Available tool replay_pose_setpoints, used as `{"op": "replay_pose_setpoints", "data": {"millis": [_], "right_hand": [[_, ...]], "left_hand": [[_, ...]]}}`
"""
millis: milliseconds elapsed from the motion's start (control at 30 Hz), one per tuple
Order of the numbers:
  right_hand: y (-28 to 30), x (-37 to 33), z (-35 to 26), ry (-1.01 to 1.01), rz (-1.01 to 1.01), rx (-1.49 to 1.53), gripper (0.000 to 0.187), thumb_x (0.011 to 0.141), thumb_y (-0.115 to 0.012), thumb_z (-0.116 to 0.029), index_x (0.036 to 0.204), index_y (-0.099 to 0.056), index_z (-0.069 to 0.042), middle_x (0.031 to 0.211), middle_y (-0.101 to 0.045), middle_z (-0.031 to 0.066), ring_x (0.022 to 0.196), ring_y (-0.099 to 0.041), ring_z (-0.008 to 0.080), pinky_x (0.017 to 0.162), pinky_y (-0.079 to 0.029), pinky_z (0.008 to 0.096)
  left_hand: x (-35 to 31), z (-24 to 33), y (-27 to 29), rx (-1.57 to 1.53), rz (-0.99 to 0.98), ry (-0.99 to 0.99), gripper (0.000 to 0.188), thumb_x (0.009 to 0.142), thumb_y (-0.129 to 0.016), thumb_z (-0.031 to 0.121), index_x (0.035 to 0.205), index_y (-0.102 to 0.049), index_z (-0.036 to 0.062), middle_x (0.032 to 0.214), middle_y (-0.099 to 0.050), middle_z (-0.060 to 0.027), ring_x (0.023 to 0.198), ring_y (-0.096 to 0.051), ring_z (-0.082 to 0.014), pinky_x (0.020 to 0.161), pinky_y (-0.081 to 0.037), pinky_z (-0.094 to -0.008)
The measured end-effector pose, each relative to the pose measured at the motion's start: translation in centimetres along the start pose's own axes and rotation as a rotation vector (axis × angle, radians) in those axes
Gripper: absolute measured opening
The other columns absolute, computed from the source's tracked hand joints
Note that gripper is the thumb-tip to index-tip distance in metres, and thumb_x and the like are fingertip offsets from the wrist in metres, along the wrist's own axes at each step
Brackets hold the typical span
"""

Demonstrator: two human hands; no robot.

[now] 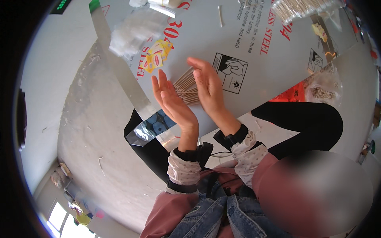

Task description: The person packs cotton swabs into a plastic bag and then arranges loose cotton swabs into a row on the table before sliding them into a small cardboard box.

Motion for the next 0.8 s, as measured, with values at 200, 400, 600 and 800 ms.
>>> {"op": "replay_pose_setpoints", "data": {"millis": [200, 400, 600, 800], "right_hand": [[1.0, 4.1, -0.3, 0.066, -0.056, 0.078, 0.037, 0.108, -0.046, -0.026, 0.130, -0.056, 0.002, 0.123, -0.064, 0.0153, 0.118, -0.060, 0.0226, 0.102, -0.045, 0.0344], [-1.0, 2.2, 0.7, -0.127, -0.365, 0.029, 0.034, 0.108, -0.046, -0.027, 0.129, -0.057, -0.002, 0.114, -0.068, 0.0131, 0.111, -0.064, 0.0186, 0.098, -0.047, 0.0322], [3.9, 0.5, -1.7, 0.016, -0.019, 0.091, 0.038, 0.108, -0.043, -0.028, 0.128, -0.055, 0.002, 0.119, -0.065, 0.0149, 0.107, -0.065, 0.0212, 0.099, -0.048, 0.0335], [6.5, -1.7, -2.0, -0.021, 0.031, -0.038, 0.037, 0.109, -0.041, -0.027, 0.128, -0.055, 0.003, 0.122, -0.063, 0.0153, 0.106, -0.066, 0.0215, 0.097, -0.048, 0.0340]], "left_hand": [[1.1, 0.2, 0.9, -0.128, 0.061, 0.025, 0.060, 0.106, -0.036, 0.040, 0.154, -0.029, 0.0031, 0.156, -0.039, -0.0186, 0.147, -0.032, -0.0248, 0.122, -0.018, -0.0400], [0.4, 0.4, 0.6, -0.034, -0.061, 0.051, 0.061, 0.106, -0.038, 0.037, 0.154, -0.029, 0.0003, 0.156, -0.038, -0.0184, 0.147, -0.032, -0.0268, 0.121, -0.020, -0.0420], [-4.9, 0.9, -2.4, 1.303, -0.668, -0.405, 0.076, 0.100, -0.049, 0.043, 0.154, -0.026, -0.0057, 0.161, -0.025, -0.0252, 0.152, -0.018, -0.0389, 0.121, -0.014, -0.0563], [-2.3, -1.0, -4.3, 1.456, -0.639, -0.504, 0.087, 0.097, -0.049, 0.054, 0.152, -0.026, -0.0088, 0.161, -0.024, -0.0259, 0.152, -0.019, -0.0386, 0.121, -0.017, -0.0526]]}}
Point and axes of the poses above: each hand's wrist, its own x-axis towards the middle knuckle, its own y-axis out of the back of the hand, z = x × y, the point moved 8 cm from there along x, towards the middle knuckle
